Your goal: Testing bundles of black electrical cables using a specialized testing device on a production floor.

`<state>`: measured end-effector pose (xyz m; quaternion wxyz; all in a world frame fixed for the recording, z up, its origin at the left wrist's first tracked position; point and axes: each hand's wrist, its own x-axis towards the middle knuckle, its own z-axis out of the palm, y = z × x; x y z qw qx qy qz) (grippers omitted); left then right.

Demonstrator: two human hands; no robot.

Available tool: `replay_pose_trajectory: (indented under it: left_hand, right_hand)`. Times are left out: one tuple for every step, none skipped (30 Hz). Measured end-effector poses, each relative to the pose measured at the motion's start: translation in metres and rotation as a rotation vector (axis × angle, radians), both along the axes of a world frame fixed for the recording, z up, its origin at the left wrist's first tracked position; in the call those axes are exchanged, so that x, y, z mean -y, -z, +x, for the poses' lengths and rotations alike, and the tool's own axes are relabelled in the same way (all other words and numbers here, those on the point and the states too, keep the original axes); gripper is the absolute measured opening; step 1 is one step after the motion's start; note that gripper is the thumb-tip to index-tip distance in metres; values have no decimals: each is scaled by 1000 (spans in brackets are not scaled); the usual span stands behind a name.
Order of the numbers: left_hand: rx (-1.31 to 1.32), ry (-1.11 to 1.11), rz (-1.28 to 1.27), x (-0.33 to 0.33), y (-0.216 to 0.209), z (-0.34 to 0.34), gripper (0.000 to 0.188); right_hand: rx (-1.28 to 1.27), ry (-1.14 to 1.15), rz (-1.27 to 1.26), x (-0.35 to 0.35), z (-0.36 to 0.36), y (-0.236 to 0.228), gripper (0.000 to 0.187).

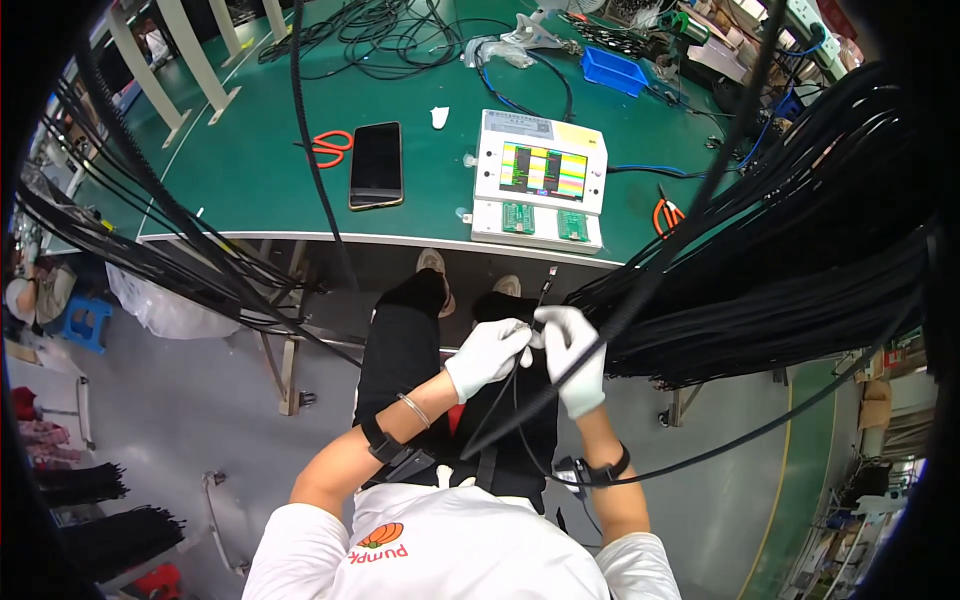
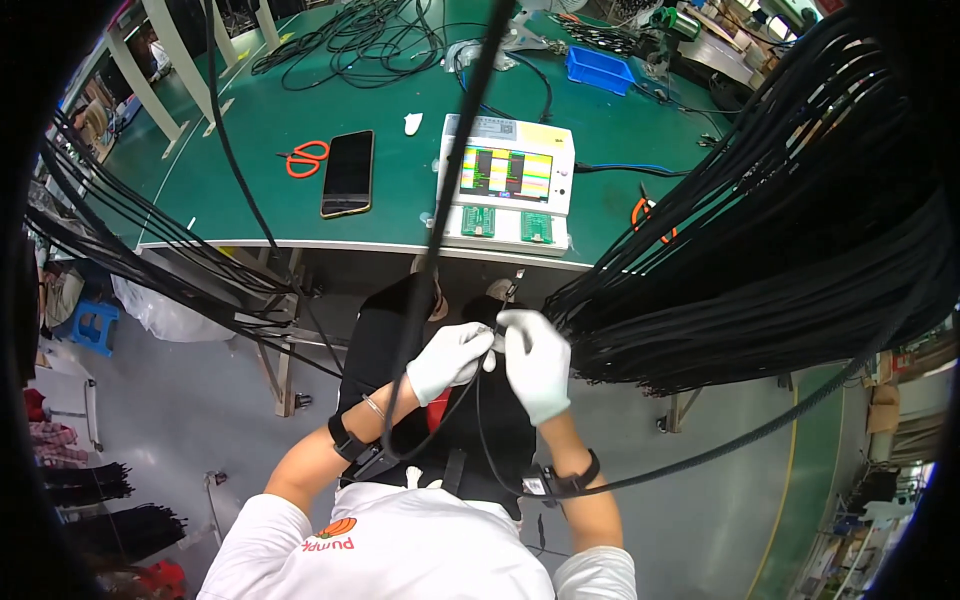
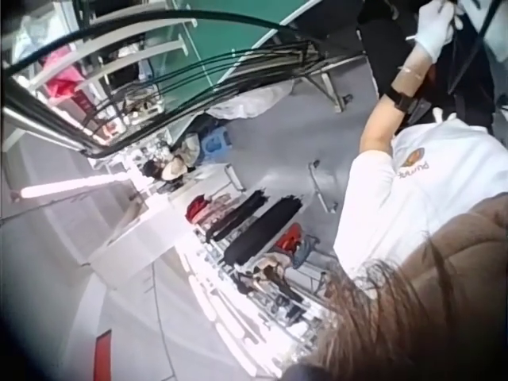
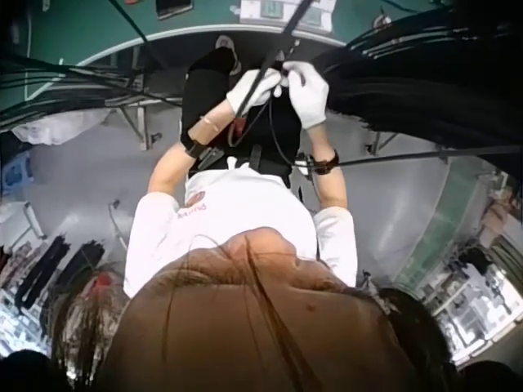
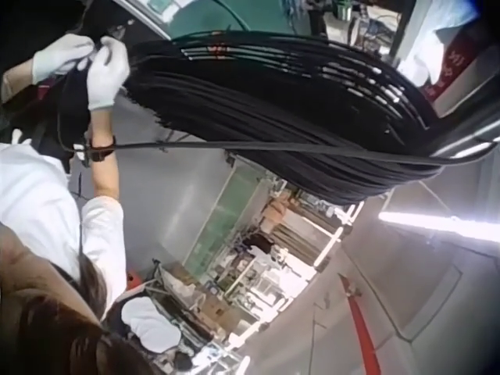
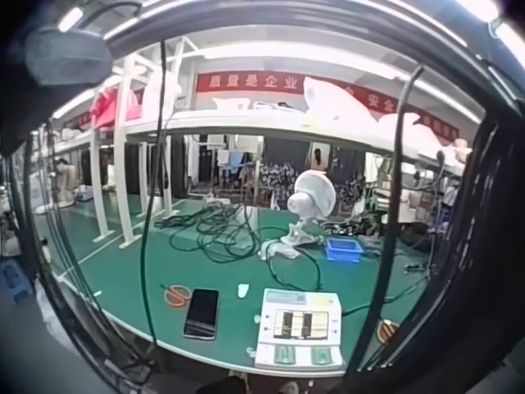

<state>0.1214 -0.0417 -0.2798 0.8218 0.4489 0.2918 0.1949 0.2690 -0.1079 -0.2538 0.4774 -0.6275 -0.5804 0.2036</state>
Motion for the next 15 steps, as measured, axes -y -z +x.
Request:
replay_pose_trajectory:
  left_hand:
    - [-3, 3, 1, 0, -3, -1, 29]
    - [-13, 24, 23, 1, -6, -2, 29]
    - [-24, 40, 45, 3, -9, -5, 29]
    - [-35, 57, 66, 4, -10, -6, 29]
    - [-36, 55, 67, 6, -8, -6, 29]
    - [-30, 21, 118, 7, -3, -6, 29]
    - [-23, -13, 168, 8, 2, -6, 30]
    - [-16, -51, 221, 6, 3, -6, 30]
    - [-16, -57, 225, 1, 4, -4, 30]
    - [-19, -169, 272, -6, 1, -3, 30]
    - [-22, -281, 319, -15, -2, -1, 31]
    - [-24, -393, 366, -23, -5, 1, 31]
    - [-23, -396, 365, -29, -16, 3, 31]
    - [28, -360, 221, -35, -27, 4, 32]
    - [79, -322, 80, -40, -41, 5, 32]
  right_hand:
    - [-86, 117, -136, -11, 0, -2, 17]
    - [-172, 233, -271, -19, 2, -3, 20]
    - [-174, 231, -271, -26, 3, -2, 20]
    - [-470, 131, -293, -34, 5, 1, 22]
    - [-765, 28, -310, -40, 7, 4, 24]
    - [-1057, -81, -324, -43, 8, 6, 26]
    - [-1056, -83, -323, -43, 9, 5, 26]
    - [-1079, -101, -251, -43, 10, 6, 27]
    - [-1102, -120, -179, -42, 11, 6, 28]
    - [-1125, -139, -108, -42, 11, 4, 30]
    - [-1125, -148, -110, -41, 11, -1, 30]
    - [-1111, -128, -97, -38, 12, -8, 32]
    - [-1096, -101, -86, -33, 14, -18, 34]
    - [-1081, -75, -75, -32, 16, -23, 36]
    - [-1080, -79, -74, -33, 18, -26, 36]
